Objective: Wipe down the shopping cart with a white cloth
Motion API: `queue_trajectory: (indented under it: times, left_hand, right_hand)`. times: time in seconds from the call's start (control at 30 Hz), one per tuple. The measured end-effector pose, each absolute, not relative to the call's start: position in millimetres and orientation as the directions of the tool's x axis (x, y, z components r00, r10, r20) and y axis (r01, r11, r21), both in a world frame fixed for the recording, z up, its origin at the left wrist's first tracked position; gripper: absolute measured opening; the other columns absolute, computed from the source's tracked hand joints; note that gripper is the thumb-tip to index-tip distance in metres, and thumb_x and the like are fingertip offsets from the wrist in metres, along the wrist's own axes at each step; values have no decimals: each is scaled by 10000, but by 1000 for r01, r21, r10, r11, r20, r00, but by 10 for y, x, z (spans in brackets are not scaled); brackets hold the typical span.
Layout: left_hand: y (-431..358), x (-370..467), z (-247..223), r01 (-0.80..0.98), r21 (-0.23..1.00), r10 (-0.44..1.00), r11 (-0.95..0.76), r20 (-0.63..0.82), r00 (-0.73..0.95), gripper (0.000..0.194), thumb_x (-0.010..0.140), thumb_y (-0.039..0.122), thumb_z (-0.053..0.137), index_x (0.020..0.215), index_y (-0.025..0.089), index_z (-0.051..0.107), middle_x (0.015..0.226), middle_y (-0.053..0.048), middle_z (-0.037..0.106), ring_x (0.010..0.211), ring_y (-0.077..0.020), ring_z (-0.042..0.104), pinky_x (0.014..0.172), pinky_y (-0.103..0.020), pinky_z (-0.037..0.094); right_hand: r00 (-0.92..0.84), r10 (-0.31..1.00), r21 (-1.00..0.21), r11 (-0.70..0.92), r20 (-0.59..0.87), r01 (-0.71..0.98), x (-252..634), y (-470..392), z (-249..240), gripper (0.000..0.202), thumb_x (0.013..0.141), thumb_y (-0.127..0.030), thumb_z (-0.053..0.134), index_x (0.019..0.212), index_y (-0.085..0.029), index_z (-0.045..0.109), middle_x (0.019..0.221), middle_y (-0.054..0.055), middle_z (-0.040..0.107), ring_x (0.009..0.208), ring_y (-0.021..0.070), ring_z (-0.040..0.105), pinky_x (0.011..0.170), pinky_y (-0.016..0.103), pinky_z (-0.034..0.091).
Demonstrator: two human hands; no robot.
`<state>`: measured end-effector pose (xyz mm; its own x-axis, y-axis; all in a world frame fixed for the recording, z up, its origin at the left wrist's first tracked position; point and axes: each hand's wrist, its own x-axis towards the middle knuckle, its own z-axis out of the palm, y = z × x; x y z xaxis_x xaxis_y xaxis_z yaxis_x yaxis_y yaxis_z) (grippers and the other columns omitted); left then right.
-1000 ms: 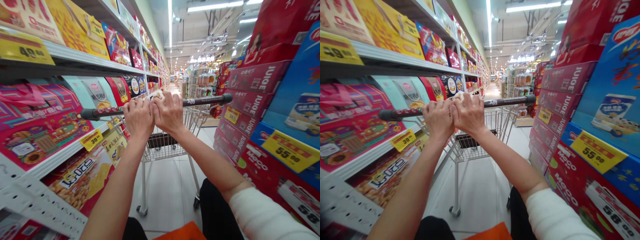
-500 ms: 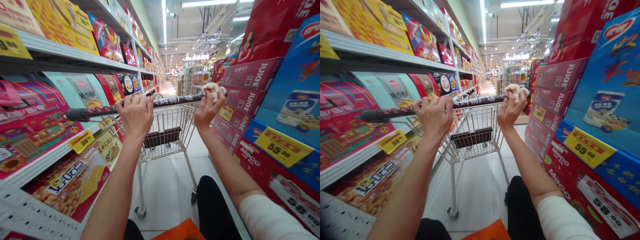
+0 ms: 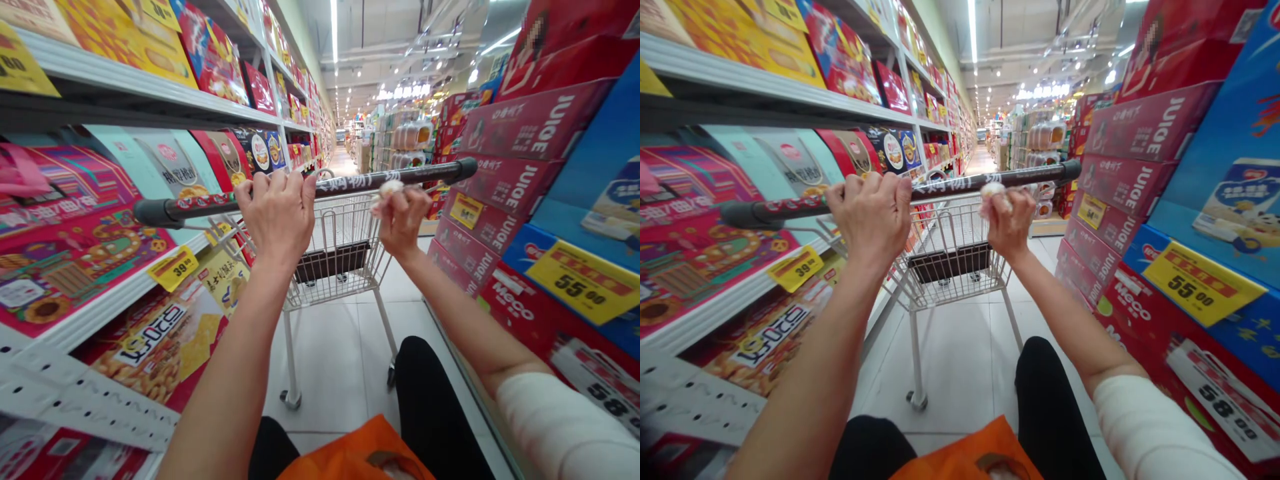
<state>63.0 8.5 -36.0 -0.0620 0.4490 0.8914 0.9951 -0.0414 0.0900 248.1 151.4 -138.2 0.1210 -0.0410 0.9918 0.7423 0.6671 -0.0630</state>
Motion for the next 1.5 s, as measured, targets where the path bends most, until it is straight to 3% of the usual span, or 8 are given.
queue_trajectory:
  times: [0.23,0.4,0.73,0.93,1.07,1.17,1.27,1.5]
  left_hand:
    - [147,580,-407,992,91,364,-92,930,-51,449,996,557,294,890,266,618,953,-86,694,1028,-305,530,986,-507,280]
    - [165,560,-421,991,78,348,-108,937,-36,436,993,560,301,894,272,613,936,-81,691,1033,-301,527,995,-503,289]
    - [150,515,-409,979,118,411,-167,911,-40,475,981,596,261,980,284,619,982,-95,688,1128,-321,511,1017,-520,276]
    - [67,216,-271,998,-47,599,-38,798,60,762,869,789,92,1173,295,586,1161,-91,631,1110,-304,500,979,-554,288]
    - [-155,-393,-47,993,-14,462,117,886,-42,879,729,941,90,1014,294,613,1239,-32,581,1240,-316,396,1068,-590,183]
    - [-233,-644,22,970,238,610,56,761,-222,835,735,953,149,750,237,579,878,-61,614,926,-255,498,841,-455,336]
    - [-182,-621,-18,920,391,629,-14,719,-296,677,827,829,272,586,220,444,594,-11,410,641,-149,383,633,-347,273]
    - [-74,-496,-29,945,319,636,-74,745,-202,527,918,556,428,539,202,336,568,38,237,568,-95,273,572,-295,200]
  right_hand:
    - [327,-123,-141,725,937,674,2531,1637,-1417,244,1009,-298,405,1173,-224,571,1107,104,508,1081,231,537,945,489,495]
    - [201,-188,8,749,961,663,2048,1236,-1266,181,996,-328,464,1104,-271,598,1103,78,532,1083,220,560,957,443,508]
    - [-10,7,3,630,1000,776,2795,1365,-803,345,999,-376,378,1080,-237,684,1188,76,605,1166,251,573,1013,516,445]
    - [77,44,-89,501,996,861,3390,1796,-743,482,996,-507,350,954,-232,744,1061,104,700,1009,187,611,936,358,459]
    - [13,105,-73,590,994,804,3537,1892,-770,563,992,-553,320,989,-188,748,1100,116,683,1066,182,610,919,296,477]
    - [-106,103,5,696,989,718,3280,1820,-770,497,1005,-489,346,1079,-160,711,1172,105,629,1134,206,590,971,369,501]
    - [-236,41,109,800,971,590,2785,1677,-714,341,992,-398,438,1158,-208,668,1218,92,588,1151,218,571,986,464,514]
    - [-436,36,176,883,899,435,2500,1680,-557,310,1004,-336,415,1186,-223,639,1187,84,617,1115,196,563,969,465,499]
